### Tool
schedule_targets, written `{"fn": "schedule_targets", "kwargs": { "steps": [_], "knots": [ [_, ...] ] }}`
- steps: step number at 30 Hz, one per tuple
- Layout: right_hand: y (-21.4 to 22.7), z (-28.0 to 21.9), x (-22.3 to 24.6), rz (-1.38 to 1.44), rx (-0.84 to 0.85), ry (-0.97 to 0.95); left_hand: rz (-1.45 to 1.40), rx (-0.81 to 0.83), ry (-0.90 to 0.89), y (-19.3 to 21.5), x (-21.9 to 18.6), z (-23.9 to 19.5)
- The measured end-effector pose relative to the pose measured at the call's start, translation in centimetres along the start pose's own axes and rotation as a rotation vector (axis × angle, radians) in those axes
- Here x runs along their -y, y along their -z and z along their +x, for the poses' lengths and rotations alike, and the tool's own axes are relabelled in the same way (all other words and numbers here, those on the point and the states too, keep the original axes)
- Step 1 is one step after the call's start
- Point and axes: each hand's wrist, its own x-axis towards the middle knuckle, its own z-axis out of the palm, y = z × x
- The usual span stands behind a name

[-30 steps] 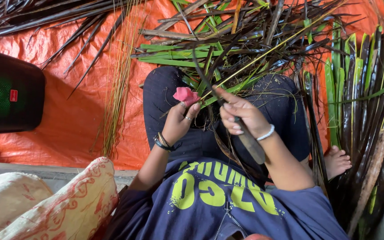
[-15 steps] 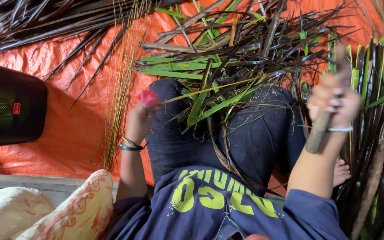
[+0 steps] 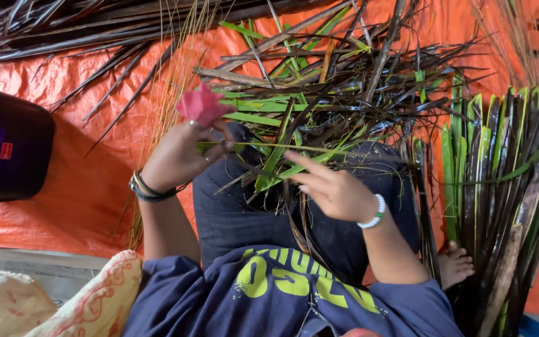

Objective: The person sits on an orange tarp and uses a curved knife to strip the green leaflets from palm fronds. They hold the frond with one hand and pull the blade along the stem to separate the leaflets, which fall onto the lap and tarp.

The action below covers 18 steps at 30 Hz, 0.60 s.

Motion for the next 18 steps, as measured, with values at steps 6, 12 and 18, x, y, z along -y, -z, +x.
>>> {"fn": "schedule_targets", "kwargs": {
  "steps": [6,12,18],
  "knots": [
    [-5.7,-0.9,-4.4,0.482,-0.149,-0.069,-1.07,-0.072,-0.482,-1.5,6.6,2.6],
    [-6.5,0.1,-2.9,0.709,-0.149,-0.045,-0.848,-0.47,-0.262,-5.8,2.3,6.0],
    [-4.6,0.6,-3.1,0.49,-0.436,0.0,-0.495,-0.616,-0.274,-4.8,2.0,5.4]
  ]
}}
